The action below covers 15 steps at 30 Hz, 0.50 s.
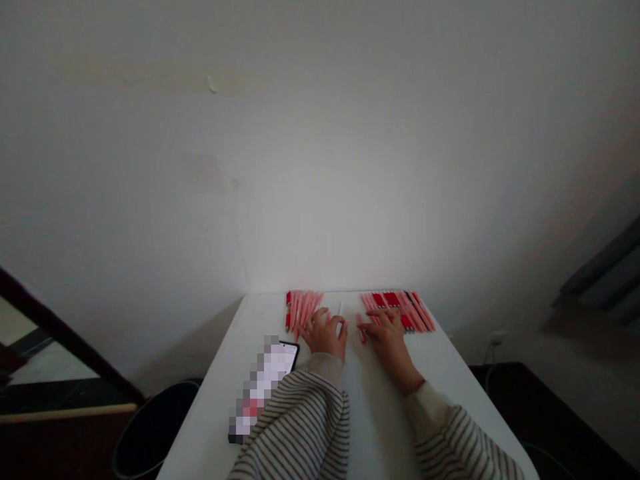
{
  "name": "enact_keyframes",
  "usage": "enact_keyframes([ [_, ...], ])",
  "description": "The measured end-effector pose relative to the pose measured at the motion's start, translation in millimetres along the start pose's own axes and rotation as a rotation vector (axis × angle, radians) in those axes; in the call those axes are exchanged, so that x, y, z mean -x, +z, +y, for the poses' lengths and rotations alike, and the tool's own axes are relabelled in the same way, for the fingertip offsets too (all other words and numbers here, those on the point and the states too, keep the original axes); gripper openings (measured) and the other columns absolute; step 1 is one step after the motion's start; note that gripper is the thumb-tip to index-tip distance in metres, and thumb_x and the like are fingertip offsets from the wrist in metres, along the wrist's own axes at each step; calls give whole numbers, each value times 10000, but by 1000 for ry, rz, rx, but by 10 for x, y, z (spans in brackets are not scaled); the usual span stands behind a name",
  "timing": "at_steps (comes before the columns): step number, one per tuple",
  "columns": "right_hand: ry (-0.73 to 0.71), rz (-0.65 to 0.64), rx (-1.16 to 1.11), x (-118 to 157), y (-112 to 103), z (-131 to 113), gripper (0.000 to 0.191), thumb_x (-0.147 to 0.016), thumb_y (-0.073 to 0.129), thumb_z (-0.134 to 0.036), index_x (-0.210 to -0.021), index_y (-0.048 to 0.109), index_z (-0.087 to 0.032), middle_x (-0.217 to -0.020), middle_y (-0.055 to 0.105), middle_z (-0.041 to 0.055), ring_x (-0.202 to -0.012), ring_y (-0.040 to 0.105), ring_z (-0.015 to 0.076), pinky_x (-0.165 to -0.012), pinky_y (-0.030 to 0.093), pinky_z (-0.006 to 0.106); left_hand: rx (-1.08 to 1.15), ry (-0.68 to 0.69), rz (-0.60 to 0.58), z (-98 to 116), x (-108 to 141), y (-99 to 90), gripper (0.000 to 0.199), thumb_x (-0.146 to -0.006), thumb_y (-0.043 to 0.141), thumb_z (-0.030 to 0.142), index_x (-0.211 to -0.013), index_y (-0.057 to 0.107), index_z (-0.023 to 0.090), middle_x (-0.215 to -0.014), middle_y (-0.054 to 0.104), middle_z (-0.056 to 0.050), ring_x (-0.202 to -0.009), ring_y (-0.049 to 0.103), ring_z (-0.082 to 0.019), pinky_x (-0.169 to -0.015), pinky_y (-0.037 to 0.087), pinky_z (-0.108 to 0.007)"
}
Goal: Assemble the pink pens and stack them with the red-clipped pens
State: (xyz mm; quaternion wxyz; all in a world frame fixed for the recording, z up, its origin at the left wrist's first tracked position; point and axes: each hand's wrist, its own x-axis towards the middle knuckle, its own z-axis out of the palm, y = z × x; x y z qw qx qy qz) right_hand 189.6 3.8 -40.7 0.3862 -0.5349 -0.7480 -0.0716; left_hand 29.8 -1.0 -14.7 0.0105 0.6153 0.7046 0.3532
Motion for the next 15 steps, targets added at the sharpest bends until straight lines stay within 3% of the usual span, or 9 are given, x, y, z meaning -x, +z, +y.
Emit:
enact_keyframes([
  [5, -3, -43, -35, 2, 14, 3, 147, -812, 610, -236, -827, 729, -320, -1090, 621, 40, -1104, 415, 267, -905, 373, 457, -39, -3, -1, -27, -8, 17, 89, -718, 650, 362, -782, 710, 344, -1195, 571, -2, -1173, 433, -265, -1065, 104, -624],
  [9, -23, -58, -42, 5, 41, 18, 99, -798, 641, -281, -826, 724, -329, -1071, 629, 38, -1101, 425, 272, -910, 375, 470, -31, -9, 6, -29, -16, 13, 91, -714, 652, 352, -781, 713, 347, -1183, 577, -7, -1165, 446, -271, -1059, 140, -629],
  [15, -26, -39, -14, 5, 40, 72, 231, -815, 602, -202, -966, 704, -344, -1070, 636, 41, -1075, 454, 257, -897, 394, 456, -32, -3, 24, -39, -22, 15, 105, -714, 646, 354, -789, 719, 340, -1175, 580, -15, -1152, 456, -279, -1046, 186, -621],
])
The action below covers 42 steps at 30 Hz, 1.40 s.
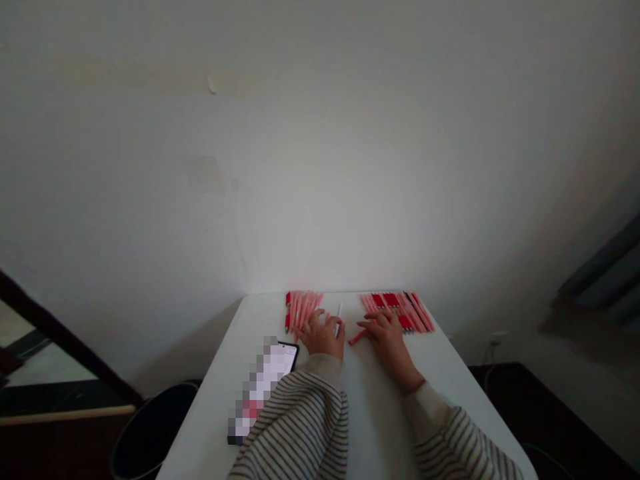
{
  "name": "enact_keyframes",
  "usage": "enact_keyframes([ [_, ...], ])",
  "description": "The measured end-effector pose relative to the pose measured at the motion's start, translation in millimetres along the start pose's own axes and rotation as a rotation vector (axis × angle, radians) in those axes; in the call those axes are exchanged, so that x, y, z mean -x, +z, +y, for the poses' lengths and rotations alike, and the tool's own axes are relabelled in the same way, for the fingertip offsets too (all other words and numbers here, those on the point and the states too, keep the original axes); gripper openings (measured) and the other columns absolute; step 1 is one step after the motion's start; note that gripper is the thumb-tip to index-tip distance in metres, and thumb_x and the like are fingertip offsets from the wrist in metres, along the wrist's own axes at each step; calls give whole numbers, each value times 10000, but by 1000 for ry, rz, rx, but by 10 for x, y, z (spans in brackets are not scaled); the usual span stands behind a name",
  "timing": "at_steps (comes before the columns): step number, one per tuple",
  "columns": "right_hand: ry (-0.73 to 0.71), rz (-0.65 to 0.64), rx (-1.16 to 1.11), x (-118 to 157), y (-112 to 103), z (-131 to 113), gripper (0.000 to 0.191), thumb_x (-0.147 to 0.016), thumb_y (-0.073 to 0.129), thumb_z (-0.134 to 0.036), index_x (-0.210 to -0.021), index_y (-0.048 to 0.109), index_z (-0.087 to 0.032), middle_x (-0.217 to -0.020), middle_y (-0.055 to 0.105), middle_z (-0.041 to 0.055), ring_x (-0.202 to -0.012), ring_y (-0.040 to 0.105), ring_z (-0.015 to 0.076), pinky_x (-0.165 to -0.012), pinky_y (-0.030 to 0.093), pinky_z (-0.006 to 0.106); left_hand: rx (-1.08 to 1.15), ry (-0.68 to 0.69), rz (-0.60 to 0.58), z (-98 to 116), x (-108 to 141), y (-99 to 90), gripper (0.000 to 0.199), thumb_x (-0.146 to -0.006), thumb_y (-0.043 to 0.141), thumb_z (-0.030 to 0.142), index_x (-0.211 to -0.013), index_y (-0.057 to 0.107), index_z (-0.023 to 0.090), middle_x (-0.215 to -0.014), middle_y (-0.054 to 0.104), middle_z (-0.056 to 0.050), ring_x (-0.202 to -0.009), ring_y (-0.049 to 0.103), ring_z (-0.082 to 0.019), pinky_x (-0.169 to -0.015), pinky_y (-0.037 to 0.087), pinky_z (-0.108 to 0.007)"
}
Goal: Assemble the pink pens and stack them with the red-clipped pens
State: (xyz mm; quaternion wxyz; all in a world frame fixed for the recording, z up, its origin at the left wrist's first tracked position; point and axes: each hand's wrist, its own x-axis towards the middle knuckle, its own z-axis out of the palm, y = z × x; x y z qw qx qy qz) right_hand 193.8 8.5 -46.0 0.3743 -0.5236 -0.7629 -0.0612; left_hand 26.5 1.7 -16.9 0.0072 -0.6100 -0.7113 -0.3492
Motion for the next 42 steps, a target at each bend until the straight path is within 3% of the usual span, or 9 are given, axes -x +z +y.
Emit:
enact_keyframes([
  [8, 15, -27, -3, 10, -14, -29, 129, -817, 610, -279, -859, 724, -323, -1083, 627, 49, -1115, 414, 292, -897, 381, 476, -2, 0, 7, -4, 4, 17, 103, -717, 646, 361, -790, 719, 349, -1159, 580, -11, -1131, 463, -266, -1054, 182, -613],
  [19, 21, 64, -196, -23, -15, 55, 176, -879, 526, -303, -914, 682, -230, -928, 657, 60, -970, 481, 226, -870, 410, 399, 37, -5, 27, -10, 3, 25, 111, -736, 630, 372, -794, 720, 346, -1156, 578, -22, -1131, 467, -279, -1050, 184, -618],
  [26, 97, 215, -99, -11, -29, 126, 220, -886, 496, -315, -913, 689, -214, -934, 656, 77, -962, 458, 239, -872, 390, 417, 60, 14, 15, -24, -4, 39, 114, -748, 630, 389, -808, 721, 358, -1168, 580, -12, -1140, 458, -246, -1032, 235, -537],
  [31, 96, 229, -77, -6, -26, 109, 211, -880, 501, -294, -908, 695, -217, -927, 648, 77, -946, 446, 241, -845, 394, 405, 105, 51, 3, -24, 14, 48, 129, -762, 616, 413, -815, 721, 360, -1175, 576, -12, -1149, 449, -237, -1017, 244, -491],
  [42, 50, 224, -90, -10, 28, 151, 157, -856, 564, -275, -902, 711, -245, -906, 648, 57, -931, 475, 230, -835, 406, 397, 116, 61, -10, -4, 34, 52, 103, -732, 652, 439, -782, 721, 382, -1163, 582, 0, -1149, 454, -228, -1046, 189, -515],
])
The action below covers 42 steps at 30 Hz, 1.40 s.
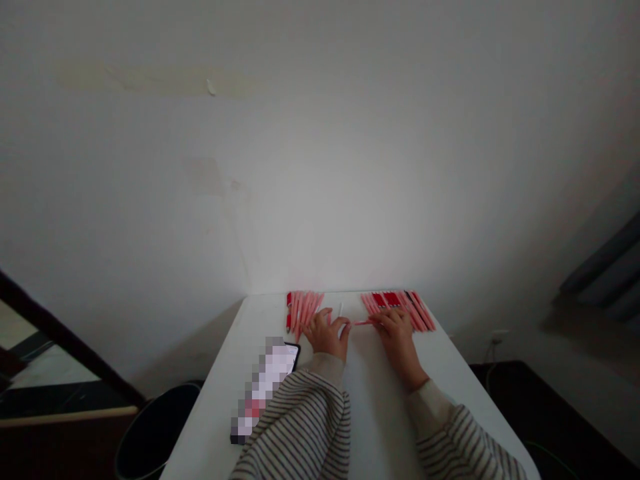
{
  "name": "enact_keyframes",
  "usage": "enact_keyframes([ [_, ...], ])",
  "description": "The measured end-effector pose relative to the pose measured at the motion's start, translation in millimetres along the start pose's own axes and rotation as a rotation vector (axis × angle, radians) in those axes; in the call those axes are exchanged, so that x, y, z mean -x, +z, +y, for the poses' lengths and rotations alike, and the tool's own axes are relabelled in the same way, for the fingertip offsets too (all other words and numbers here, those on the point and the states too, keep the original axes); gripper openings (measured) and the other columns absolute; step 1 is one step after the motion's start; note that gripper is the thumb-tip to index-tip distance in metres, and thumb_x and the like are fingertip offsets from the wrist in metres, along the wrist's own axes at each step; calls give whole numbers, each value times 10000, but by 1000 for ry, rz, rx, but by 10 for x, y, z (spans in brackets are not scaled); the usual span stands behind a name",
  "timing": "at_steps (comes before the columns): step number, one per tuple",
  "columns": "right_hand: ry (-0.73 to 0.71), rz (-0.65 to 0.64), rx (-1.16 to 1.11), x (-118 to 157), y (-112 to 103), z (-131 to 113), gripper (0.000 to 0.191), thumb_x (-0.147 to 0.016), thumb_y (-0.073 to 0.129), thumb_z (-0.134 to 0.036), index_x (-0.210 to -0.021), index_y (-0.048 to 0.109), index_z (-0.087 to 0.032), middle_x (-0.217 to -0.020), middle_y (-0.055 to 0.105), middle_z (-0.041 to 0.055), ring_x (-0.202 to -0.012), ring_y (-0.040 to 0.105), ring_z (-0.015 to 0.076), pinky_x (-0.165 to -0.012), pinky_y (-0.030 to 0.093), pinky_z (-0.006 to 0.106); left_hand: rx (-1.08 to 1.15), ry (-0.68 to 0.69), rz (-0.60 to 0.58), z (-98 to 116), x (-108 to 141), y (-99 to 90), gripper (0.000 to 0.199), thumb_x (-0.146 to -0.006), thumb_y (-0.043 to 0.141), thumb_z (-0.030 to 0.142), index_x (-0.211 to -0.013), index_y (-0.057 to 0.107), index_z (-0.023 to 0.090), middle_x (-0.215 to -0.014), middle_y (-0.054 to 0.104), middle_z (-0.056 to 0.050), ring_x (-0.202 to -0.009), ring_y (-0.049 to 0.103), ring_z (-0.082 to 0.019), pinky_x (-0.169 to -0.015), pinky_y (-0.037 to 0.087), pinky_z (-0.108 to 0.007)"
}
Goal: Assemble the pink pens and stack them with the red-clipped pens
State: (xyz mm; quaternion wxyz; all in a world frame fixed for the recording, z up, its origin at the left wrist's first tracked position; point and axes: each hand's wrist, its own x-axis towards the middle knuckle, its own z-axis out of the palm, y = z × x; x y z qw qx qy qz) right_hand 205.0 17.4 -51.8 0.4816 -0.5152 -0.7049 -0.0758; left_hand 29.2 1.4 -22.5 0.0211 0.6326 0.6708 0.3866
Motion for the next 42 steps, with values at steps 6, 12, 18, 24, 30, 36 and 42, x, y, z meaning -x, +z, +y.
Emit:
enact_keyframes([
  [6, 21, -33, 34, 7, 1, -17, 144, -848, 581, -295, -894, 716, -272, -944, 634, 58, -946, 474, 240, -813, 399, 400, 22, 25, 20, 4, 9, 27, 81, -691, 688, 450, -723, 724, 384, -1156, 589, 12, -1149, 444, -236, -1056, 169, -526],
  [12, 10, -101, -3, 5, 6, -21, 130, -845, 588, -289, -880, 713, -277, -906, 652, 47, -925, 487, 233, -798, 398, 387, 33, 25, 51, -15, 2, 50, 96, -713, 671, 439, -708, 726, 361, -1136, 601, 4, -1135, 453, -230, -1038, 195, -509],
  [18, 34, -93, 11, 13, 11, 20, 153, -856, 567, -302, -897, 710, -266, -916, 661, 51, -937, 483, 241, -803, 392, 393, 33, 50, 62, -8, 8, 35, 71, -698, 690, 424, -736, 722, 372, -1136, 594, 3, -1122, 455, -228, -1033, 203, -507],
  [24, 43, -107, 24, 13, -1, 10, 159, -858, 561, -299, -904, 709, -265, -925, 658, 54, -929, 487, 238, -802, 385, 387, 33, 32, 46, -8, 11, 33, 68, -707, 685, 410, -750, 720, 371, -1145, 589, 2, -1133, 450, -227, -1046, 174, -527],
  [30, 63, -35, 35, 15, -6, 35, 180, -858, 537, -268, -892, 713, -245, -913, 647, 60, -939, 473, 233, -821, 383, 386, 29, -7, 4, -9, -10, 11, 99, -727, 661, 415, -771, 725, 354, -1161, 584, -9, -1152, 433, -233, -1052, 172, -521],
  [36, 95, 42, 13, 4, -60, 39, 223, -866, 489, -247, -919, 705, -231, -954, 635, 79, -959, 466, 246, -833, 386, 415, 6, -46, -34, -1, -15, -10, 76, -723, 672, 378, -775, 725, 361, -1177, 588, 2, -1157, 440, -234, -1046, 183, -515],
  [42, 44, 15, -28, -8, -47, 9, 181, -853, 530, -260, -900, 704, -243, -930, 640, 68, -947, 468, 240, -825, 401, 410, -1, -29, -15, 21, -2, -13, 66, -693, 698, 403, -736, 728, 361, -1159, 597, 8, -1143, 451, -232, -1051, 191, -516],
])
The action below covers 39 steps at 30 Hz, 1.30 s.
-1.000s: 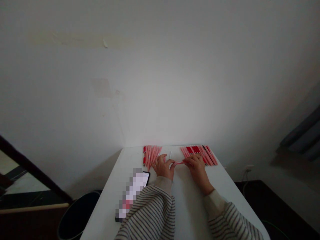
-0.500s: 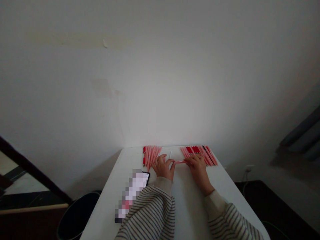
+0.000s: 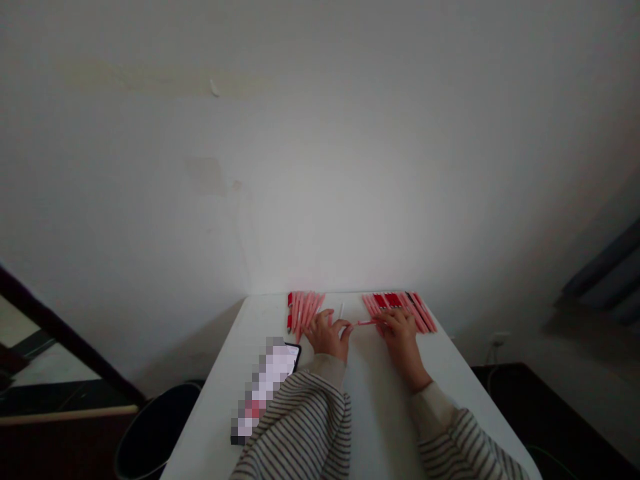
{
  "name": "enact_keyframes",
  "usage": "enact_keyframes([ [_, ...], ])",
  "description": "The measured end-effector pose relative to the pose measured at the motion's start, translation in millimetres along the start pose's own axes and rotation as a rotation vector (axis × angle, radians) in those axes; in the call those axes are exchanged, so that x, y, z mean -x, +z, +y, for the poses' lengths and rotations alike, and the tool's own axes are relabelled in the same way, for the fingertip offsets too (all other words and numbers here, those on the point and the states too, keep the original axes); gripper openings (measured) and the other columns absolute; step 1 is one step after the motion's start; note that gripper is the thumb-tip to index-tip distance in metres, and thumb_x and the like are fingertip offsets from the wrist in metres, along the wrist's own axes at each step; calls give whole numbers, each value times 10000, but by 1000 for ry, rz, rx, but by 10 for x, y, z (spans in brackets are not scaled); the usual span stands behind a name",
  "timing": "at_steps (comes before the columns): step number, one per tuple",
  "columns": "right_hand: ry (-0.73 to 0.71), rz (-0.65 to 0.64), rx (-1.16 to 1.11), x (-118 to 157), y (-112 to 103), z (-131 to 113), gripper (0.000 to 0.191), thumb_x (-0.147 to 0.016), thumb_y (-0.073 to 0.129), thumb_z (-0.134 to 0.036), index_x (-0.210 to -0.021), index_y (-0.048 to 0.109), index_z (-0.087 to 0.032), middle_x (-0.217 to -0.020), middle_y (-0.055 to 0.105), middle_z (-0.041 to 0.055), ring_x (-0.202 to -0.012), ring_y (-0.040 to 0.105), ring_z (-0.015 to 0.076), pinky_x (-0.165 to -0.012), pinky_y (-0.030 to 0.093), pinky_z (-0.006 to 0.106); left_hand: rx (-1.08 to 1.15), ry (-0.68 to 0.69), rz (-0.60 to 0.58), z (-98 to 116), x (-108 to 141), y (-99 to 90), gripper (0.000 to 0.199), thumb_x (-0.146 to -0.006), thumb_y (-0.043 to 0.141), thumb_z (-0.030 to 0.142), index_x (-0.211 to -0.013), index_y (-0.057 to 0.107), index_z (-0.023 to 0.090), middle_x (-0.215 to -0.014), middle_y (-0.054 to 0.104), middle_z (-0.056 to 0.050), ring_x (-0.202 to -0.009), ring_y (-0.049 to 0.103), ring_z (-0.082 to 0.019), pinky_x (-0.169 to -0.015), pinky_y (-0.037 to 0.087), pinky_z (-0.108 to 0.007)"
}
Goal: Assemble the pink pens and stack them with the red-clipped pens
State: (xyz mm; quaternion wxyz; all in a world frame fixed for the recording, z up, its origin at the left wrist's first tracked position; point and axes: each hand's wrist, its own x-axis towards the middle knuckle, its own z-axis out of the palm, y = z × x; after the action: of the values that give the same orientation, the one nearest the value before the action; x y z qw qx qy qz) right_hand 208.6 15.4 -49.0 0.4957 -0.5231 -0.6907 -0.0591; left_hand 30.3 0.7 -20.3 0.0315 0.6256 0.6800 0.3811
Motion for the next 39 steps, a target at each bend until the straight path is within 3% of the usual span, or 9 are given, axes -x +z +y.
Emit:
enact_keyframes([
  [14, -53, -86, -67, -10, 27, -49, 183, -870, 538, -333, -898, 706, -266, -891, 637, 55, -925, 478, 231, -819, 414, 401, 3, 31, 7, -21, 5, 29, 52, -682, 709, 400, -697, 725, 353, -1146, 620, 13, -1151, 466, -248, -1060, 173, -594],
  [21, -45, -164, -83, -12, 24, -75, 181, -866, 536, -336, -889, 704, -271, -874, 639, 62, -909, 499, 236, -785, 424, 402, -8, 19, 19, -17, 3, 24, 57, -671, 721, 392, -694, 725, 341, -1145, 620, 16, -1143, 473, -233, -1061, 193, -560],
  [30, -10, -107, -23, -12, 28, -74, 201, -876, 521, -351, -879, 705, -270, -872, 627, 61, -884, 504, 229, -780, 407, 389, -14, 4, 30, -47, -14, 29, 109, -665, 723, 412, -744, 724, 336, -1166, 601, -6, -1149, 470, -251, -1057, 207, -575],
  [39, 133, -5, -185, -23, 9, -37, 231, -879, 483, -373, -938, 628, -203, -907, 633, 79, -898, 526, 219, -798, 425, 382, -177, -38, -39, -2, -11, -87, 228, -645, 740, 349, -870, 707, 329, -1234, 551, -31, -1200, 410, -261, -1079, 139, -556],
])
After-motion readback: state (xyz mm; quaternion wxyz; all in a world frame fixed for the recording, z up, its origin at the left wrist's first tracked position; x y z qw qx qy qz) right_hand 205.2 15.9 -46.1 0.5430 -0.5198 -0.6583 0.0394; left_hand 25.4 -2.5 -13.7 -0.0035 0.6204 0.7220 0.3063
